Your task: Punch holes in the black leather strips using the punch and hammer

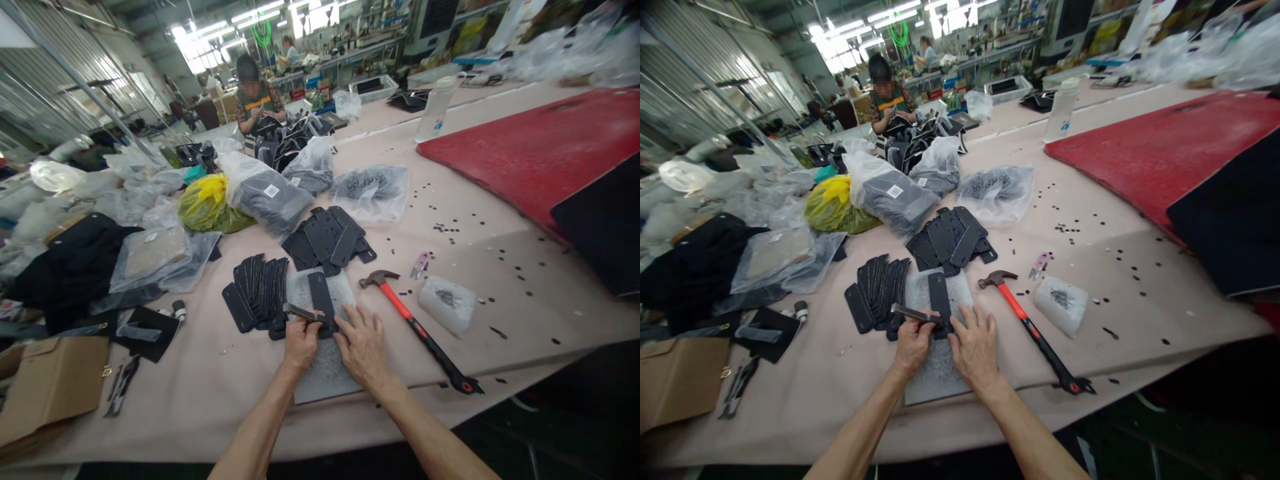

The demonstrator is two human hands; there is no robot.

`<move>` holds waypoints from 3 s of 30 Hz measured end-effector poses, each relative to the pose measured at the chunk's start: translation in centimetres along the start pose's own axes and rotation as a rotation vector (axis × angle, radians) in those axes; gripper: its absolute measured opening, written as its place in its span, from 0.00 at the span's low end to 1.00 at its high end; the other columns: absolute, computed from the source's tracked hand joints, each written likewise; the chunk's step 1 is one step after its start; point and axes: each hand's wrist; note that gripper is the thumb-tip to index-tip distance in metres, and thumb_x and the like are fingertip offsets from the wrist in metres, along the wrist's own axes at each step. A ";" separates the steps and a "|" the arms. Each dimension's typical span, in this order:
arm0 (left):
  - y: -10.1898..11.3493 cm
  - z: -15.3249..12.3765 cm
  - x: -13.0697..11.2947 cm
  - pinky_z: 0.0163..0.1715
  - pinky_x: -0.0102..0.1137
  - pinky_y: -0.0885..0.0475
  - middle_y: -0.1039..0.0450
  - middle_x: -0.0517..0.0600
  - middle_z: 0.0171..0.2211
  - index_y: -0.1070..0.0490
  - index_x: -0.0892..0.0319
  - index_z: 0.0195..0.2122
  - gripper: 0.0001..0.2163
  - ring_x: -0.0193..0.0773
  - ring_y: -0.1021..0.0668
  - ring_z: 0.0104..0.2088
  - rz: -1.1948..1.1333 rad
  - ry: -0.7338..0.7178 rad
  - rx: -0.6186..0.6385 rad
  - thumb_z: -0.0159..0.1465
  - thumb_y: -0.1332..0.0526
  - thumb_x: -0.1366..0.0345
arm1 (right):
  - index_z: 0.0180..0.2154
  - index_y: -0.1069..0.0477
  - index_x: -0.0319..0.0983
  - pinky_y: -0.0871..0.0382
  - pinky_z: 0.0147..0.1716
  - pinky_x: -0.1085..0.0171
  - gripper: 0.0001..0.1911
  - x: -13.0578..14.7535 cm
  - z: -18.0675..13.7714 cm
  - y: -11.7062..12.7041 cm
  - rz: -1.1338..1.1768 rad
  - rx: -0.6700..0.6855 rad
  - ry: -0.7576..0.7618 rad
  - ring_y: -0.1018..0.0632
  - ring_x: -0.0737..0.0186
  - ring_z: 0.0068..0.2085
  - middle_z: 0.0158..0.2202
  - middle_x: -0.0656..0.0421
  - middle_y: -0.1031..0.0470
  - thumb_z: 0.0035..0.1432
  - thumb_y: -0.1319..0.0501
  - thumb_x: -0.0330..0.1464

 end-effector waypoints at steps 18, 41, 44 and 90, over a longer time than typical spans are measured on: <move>-0.5 -0.4 0.1 0.50 0.40 0.25 0.20 0.53 0.41 0.23 0.58 0.40 0.10 0.44 0.20 0.45 0.078 -0.015 0.017 0.62 0.42 0.64 | 0.53 0.30 0.47 0.52 0.59 0.40 0.19 -0.2 0.1 0.0 0.030 0.013 -0.018 0.41 0.45 0.62 0.62 0.56 0.37 0.60 0.42 0.32; -1.5 -0.6 0.8 0.47 0.39 0.26 0.21 0.56 0.40 0.27 0.57 0.43 0.11 0.46 0.21 0.44 0.363 -0.209 0.069 0.61 0.45 0.72 | 0.51 0.34 0.32 0.36 0.42 0.51 0.19 -8.6 -0.1 5.0 -0.275 0.007 -0.173 0.30 0.42 0.46 0.49 0.40 0.32 0.58 0.44 0.31; -1.4 -0.6 0.4 0.42 0.36 0.26 0.22 0.54 0.36 0.28 0.57 0.40 0.09 0.45 0.20 0.40 0.392 -0.213 0.072 0.60 0.44 0.73 | 0.42 0.33 0.35 0.37 0.39 0.54 0.11 -10.2 0.3 5.2 -0.125 0.090 -0.287 0.29 0.47 0.42 0.39 0.45 0.30 0.57 0.46 0.29; -1.2 -0.7 -0.8 0.33 0.30 0.33 0.23 0.49 0.31 0.31 0.57 0.34 0.03 0.40 0.21 0.34 0.477 -0.177 0.075 0.61 0.43 0.71 | 0.29 0.40 0.42 0.51 0.17 0.65 0.14 3.4 0.8 20.8 0.056 -0.429 0.248 0.36 0.67 0.15 0.16 0.64 0.37 0.66 0.52 0.39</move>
Point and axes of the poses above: each hand's wrist, its own z-axis towards the middle knuckle, its own y-axis out of the back of the hand, x = y × z
